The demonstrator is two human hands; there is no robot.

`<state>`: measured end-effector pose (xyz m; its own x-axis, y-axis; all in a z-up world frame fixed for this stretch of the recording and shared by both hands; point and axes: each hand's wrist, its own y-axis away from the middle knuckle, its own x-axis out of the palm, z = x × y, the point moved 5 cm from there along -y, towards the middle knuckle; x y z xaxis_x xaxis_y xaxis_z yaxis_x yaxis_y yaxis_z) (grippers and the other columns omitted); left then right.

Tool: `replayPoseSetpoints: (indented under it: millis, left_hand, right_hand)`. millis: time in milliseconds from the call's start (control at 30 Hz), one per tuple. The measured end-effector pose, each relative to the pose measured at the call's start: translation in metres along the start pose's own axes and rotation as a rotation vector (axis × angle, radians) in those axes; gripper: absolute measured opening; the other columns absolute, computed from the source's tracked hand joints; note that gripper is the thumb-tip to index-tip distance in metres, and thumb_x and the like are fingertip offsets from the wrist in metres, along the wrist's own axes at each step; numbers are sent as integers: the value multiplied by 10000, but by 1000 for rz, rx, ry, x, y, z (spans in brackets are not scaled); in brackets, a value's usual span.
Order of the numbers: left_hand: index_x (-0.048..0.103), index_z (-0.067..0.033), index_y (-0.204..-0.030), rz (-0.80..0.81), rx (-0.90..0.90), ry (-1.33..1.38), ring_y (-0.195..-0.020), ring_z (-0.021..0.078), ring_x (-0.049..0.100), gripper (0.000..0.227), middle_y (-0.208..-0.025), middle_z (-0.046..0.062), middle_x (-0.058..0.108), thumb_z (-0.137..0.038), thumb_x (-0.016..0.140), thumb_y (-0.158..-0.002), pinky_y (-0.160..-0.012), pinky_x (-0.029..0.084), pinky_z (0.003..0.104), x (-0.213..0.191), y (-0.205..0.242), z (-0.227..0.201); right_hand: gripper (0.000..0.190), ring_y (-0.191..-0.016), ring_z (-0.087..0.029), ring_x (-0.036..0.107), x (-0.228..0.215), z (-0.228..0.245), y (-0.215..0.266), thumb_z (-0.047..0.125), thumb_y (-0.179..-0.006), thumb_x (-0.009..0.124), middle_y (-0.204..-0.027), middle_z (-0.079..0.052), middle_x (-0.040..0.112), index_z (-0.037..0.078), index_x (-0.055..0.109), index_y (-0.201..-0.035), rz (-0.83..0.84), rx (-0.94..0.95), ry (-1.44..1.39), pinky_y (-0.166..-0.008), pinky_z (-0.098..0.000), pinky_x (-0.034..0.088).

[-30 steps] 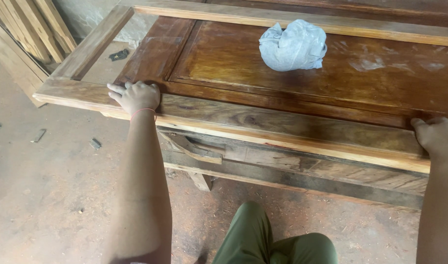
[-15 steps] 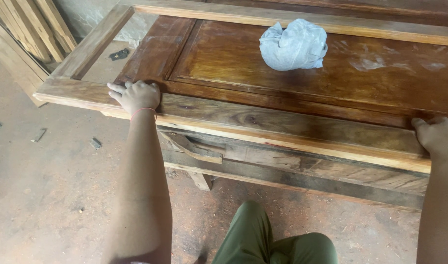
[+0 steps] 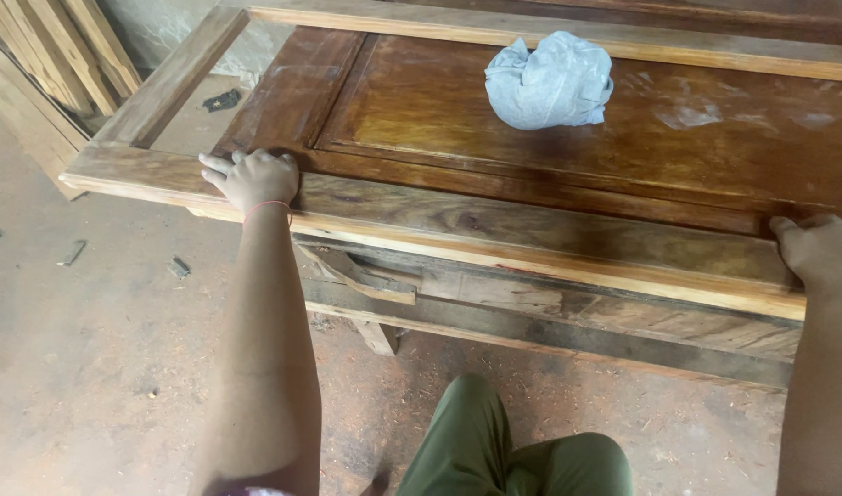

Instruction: The person manually sands the surface of a wooden frame using a piece of sandpaper.

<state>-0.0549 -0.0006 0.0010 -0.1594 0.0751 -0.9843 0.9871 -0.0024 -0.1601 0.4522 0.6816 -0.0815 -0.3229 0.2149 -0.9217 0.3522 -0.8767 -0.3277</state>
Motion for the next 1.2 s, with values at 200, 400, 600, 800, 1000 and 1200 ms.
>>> replayPoseSetpoints:
  millis: [200, 400, 600, 800, 1000, 1200]
  left_hand:
    - [656, -57, -1336, -84, -3, 57, -1496, 513, 153, 627, -1571, 197, 429, -509, 401, -984, -1196, 104, 614, -1, 10, 0]
    - [651, -118, -1351, -272, 165, 228, -1472, 464, 276, 602, -1508, 202, 501, -502, 317, -1031, -1177, 135, 632, -25, 87, -52]
    - [620, -94, -1320, -634, 742, 667, -1248, 249, 610, 511, -1304, 77, 663, -464, 390, -1054, -1150, 360, 555, -3, 228, -173]
    - [339, -78, -1533, -57, 1163, 65, -1483, 326, 313, 858, -1610, 183, 323, -700, 388, -943, -1167, 316, 495, -30, 343, -299]
    - [312, -48, -1562, -174, 1269, 217, -1498, 379, 293, 817, -1619, 230, 301, -631, 394, -996, -1224, 245, 520, -11, 386, -362]
    - [346, -95, -1576, -153, 1374, 215, -1568, 316, 301, 746, -1650, 155, 332, -591, 428, -1025, -1277, 276, 515, -22, 371, -350]
  right_hand:
    - [497, -852, -392, 757, 0, 5, -2, 475, -1077, 663, -926, -264, 785, -1, 793, -1133, 30, 31, -38, -818, -507, 592]
    - [521, -946, -420, 713, -2, 12, 0, 559, -996, 692, -1095, -250, 758, 93, 801, -1202, 70, 61, 74, -865, -512, 553]
    - [622, -1291, -454, 514, -26, 23, 11, 678, -925, 564, -1362, -220, 623, 239, 688, -1348, 138, 104, 185, -984, -683, 414]
    - [632, -1415, -444, 430, -15, 19, 11, 730, -989, 478, -1475, -200, 572, 271, 696, -1365, 196, 94, 150, -1116, -784, 128]
    - [616, -1425, -415, 430, -17, 17, 13, 721, -986, 470, -1484, -182, 567, 295, 686, -1374, 225, 120, 187, -1109, -809, 75]
    - [611, -1399, -421, 461, -9, 15, 7, 741, -993, 467, -1447, -192, 595, 315, 693, -1369, 216, 121, 196, -1113, -800, 72]
